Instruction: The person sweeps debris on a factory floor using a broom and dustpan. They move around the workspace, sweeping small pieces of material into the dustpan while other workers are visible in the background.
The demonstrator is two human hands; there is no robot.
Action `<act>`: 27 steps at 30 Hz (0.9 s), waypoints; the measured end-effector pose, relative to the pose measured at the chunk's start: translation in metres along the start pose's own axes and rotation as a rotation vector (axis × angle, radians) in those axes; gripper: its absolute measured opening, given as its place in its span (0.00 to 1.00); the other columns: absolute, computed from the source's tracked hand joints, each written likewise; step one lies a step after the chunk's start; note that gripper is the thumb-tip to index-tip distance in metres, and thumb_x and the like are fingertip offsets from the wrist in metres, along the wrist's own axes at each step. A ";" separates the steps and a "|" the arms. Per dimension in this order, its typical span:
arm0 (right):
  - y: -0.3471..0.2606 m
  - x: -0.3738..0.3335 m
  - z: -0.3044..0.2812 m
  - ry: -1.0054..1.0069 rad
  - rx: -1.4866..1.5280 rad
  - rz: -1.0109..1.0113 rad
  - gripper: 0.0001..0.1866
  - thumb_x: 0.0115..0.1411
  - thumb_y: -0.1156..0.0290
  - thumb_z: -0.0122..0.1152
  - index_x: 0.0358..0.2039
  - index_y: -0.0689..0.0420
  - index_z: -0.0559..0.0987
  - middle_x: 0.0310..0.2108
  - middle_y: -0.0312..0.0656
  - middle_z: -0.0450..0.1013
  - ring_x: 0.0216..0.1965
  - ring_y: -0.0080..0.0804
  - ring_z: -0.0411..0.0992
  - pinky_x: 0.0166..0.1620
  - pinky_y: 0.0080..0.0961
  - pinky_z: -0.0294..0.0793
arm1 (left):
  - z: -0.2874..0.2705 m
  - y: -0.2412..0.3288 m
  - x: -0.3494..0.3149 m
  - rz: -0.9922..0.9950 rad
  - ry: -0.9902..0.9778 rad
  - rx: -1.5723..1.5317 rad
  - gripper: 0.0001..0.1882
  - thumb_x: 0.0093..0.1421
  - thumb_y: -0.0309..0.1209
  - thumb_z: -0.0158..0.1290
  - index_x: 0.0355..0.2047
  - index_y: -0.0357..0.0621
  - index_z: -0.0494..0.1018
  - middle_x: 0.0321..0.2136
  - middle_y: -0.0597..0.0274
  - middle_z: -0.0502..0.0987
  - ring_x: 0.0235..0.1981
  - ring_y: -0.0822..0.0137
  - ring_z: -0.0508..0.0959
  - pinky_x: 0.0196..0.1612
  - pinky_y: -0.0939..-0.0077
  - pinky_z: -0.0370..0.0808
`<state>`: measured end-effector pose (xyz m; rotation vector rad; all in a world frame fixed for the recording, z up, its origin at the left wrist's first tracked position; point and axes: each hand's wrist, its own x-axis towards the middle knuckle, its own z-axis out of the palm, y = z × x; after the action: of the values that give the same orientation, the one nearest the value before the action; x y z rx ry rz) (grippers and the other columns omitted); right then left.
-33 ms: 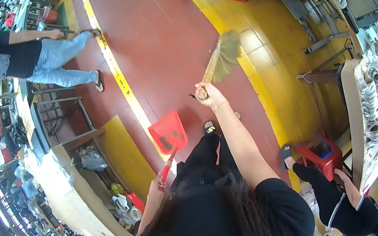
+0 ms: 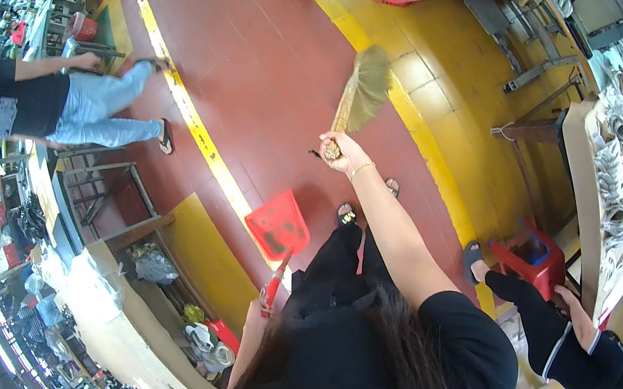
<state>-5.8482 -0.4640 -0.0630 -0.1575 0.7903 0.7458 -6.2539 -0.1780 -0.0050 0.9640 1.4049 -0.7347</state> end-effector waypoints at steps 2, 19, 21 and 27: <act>-0.028 0.014 0.025 0.023 0.013 -0.041 0.04 0.50 0.81 0.49 0.24 0.59 0.65 0.14 0.33 0.62 0.14 0.20 0.64 0.17 0.19 0.69 | -0.006 -0.001 0.018 -0.081 -0.080 -0.205 0.14 0.52 0.41 0.48 0.24 0.41 0.65 0.11 0.63 0.65 0.09 0.70 0.63 0.13 0.78 0.60; -0.323 -0.332 -0.063 1.058 -1.532 -0.290 0.21 0.42 0.78 0.50 0.40 0.60 0.63 0.20 0.52 0.71 0.17 0.35 0.73 0.19 0.29 0.73 | 0.281 0.159 -0.042 -0.003 -0.068 -0.603 0.10 0.55 0.33 0.39 0.21 0.41 0.60 0.10 0.65 0.59 0.10 0.72 0.61 0.14 0.82 0.59; -0.364 -0.327 -0.077 1.150 -1.476 -0.265 0.18 0.41 0.79 0.49 0.37 0.61 0.63 0.19 0.55 0.71 0.18 0.38 0.73 0.19 0.31 0.72 | 0.305 0.182 -0.043 -0.067 -0.194 -0.638 0.13 0.57 0.36 0.40 0.22 0.40 0.60 0.10 0.64 0.60 0.09 0.72 0.60 0.13 0.83 0.58; -0.520 -0.182 -0.102 0.758 -0.754 -0.379 0.03 0.40 0.79 0.51 0.17 0.62 0.66 0.10 0.43 0.66 0.10 0.32 0.66 0.15 0.27 0.68 | 0.357 0.225 -0.053 -0.060 -0.143 -0.683 0.18 0.58 0.41 0.40 0.29 0.33 0.63 0.12 0.62 0.63 0.09 0.73 0.60 0.12 0.83 0.56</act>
<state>-5.6488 -0.9872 -0.0808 -1.2920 1.1098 0.5819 -5.8929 -0.3973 0.0445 0.3293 1.4185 -0.3110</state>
